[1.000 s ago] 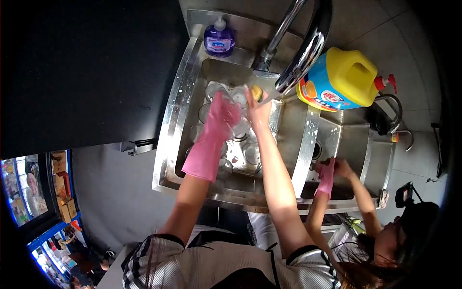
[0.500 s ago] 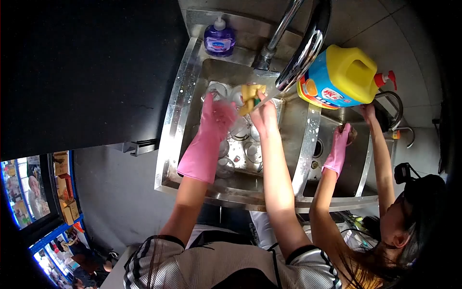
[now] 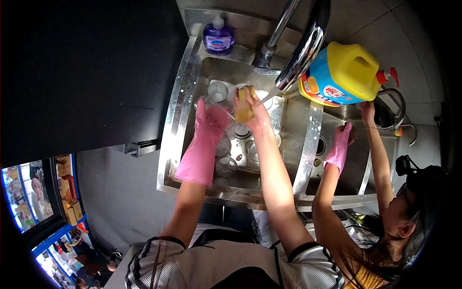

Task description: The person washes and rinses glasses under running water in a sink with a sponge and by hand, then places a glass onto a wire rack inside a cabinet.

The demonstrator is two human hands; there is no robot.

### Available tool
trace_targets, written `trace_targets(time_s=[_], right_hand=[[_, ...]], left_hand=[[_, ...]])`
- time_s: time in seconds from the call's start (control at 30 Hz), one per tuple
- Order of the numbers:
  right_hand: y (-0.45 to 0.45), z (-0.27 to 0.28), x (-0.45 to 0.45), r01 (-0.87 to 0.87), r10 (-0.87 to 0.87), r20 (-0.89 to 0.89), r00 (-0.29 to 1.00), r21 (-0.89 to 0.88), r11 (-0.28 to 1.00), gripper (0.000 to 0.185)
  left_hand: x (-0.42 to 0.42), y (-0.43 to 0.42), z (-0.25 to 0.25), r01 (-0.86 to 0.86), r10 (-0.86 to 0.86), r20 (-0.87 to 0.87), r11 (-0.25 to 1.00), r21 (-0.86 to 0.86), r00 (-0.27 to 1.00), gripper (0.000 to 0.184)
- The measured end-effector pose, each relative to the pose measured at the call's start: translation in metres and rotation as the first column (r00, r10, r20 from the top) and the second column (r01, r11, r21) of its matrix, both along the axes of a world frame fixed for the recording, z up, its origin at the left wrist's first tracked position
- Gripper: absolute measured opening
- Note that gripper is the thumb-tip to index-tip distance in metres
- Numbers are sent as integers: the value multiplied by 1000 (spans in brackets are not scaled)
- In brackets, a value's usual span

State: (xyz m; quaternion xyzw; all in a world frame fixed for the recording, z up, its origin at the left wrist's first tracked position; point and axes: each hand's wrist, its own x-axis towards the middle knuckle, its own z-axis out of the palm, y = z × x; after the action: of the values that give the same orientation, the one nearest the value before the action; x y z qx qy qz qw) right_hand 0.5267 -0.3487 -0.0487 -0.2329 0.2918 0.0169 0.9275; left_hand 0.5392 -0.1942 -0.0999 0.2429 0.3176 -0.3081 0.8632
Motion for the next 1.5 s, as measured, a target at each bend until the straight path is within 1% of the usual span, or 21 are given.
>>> trace_targets(time_s=[0.1, 0.2, 0.27, 0.3, 0.37, 0.5, 0.57, 0.6, 0.63, 0.7, 0.77, 0.83, 0.87, 0.97, 1.1, 1.2, 1.27, 1.3, 1.4, 1.43, 1.5], right_hand=[[-7, -24, 6, 4, -14, -140, 990, -71, 997, 28], [-7, -32, 9, 53, -46, -151, 987, 43, 998, 21], [2, -26, 13, 144, -206, -293, 934, -219, 965, 13], [4, -31, 13, 145, -206, -292, 934, -218, 965, 13], [8, -47, 11, 85, -193, -238, 952, -400, 913, 11], [1, -47, 6, 17, -158, -251, 955, -484, 875, 14], [-2, -38, 4, 39, -87, -148, 985, -303, 952, 20], [-7, -56, 4, 54, -56, -27, 998, -69, 996, 31], [-14, -61, -2, 55, -58, -31, 998, -71, 996, 31], [-18, -49, -15, -49, 37, 189, 981, 57, 997, 39], [-17, -37, -26, -18, 1, 160, 987, 105, 994, 43], [-18, -25, -33, 76, -74, -22, 997, 135, 988, 45], [-17, -23, -34, 79, -77, -21, 997, 134, 988, 45], [-10, -19, -35, -36, -26, 176, 984, 341, 939, 49], [-3, -31, -22, 41, -97, 133, 986, 372, 927, 50], [-3, -29, -27, 68, -83, 55, 995, 226, 972, 53], [-7, -32, -30, -73, 1, 155, 988, 458, 886, 55], [-6, -30, -28, -66, -6, 155, 988, 455, 888, 55], [1, -16, -11, -46, -14, 189, 982, 307, 951, 47], [-1, -22, -5, -39, -21, 188, 982, 309, 950, 47], [-2, -25, 7, -9, -15, 176, 984, 134, 991, 37]], left_hand=[[-2, -1, 5, -72, 75, -67, 996, 50, 995, 59], [-7, 2, 21, -101, 111, -87, 989, 104, 990, 63], [-13, 4, 35, -97, 115, -89, 978, 186, 989, 67], [-17, 7, 34, -97, 115, -88, 977, 187, 989, 67], [-25, 14, 33, -44, 47, -36, 995, 93, 998, 70], [-39, 16, 51, -15, 23, -41, 983, 182, 999, 72], [-43, 16, 60, -21, 38, -70, 973, 229, 997, 72], [-45, 16, 63, -19, 36, -71, 974, 226, 997, 72], [-46, 16, 65, -41, 65, -95, 971, 236, 993, 72], [-48, 16, 66, -58, 90, -122, 967, 247, 988, 71], [-50, 16, 67, -123, 150, -132, 973, 193, 980, 67], [-51, 22, 57, -75, 95, -92, 977, 198, 991, 68], [-52, 25, 54, -35, 46, -48, 978, 206, 998, 69], [-54, 26, 52, -30, 37, -31, 979, 201, 999, 71], [-56, 30, 62, 16, -6, -42, 968, 250, 999, 74], [-57, 33, 64, 52, -34, -73, 964, 260, 997, 75], [-58, 32, 69, -7, 22, -58, 969, 249, 998, 76], [-59, 33, 69, 1, 14, -57, 970, 245, 998, 76], [-60, 33, 68, 61, -58, -22, 968, 242, 998, 76], [-60, 30, 71, 35, -23, -46, 965, 259, 999, 75], [-60, 29, 71, 7, 12, -67, 960, 279, 998, 74]])
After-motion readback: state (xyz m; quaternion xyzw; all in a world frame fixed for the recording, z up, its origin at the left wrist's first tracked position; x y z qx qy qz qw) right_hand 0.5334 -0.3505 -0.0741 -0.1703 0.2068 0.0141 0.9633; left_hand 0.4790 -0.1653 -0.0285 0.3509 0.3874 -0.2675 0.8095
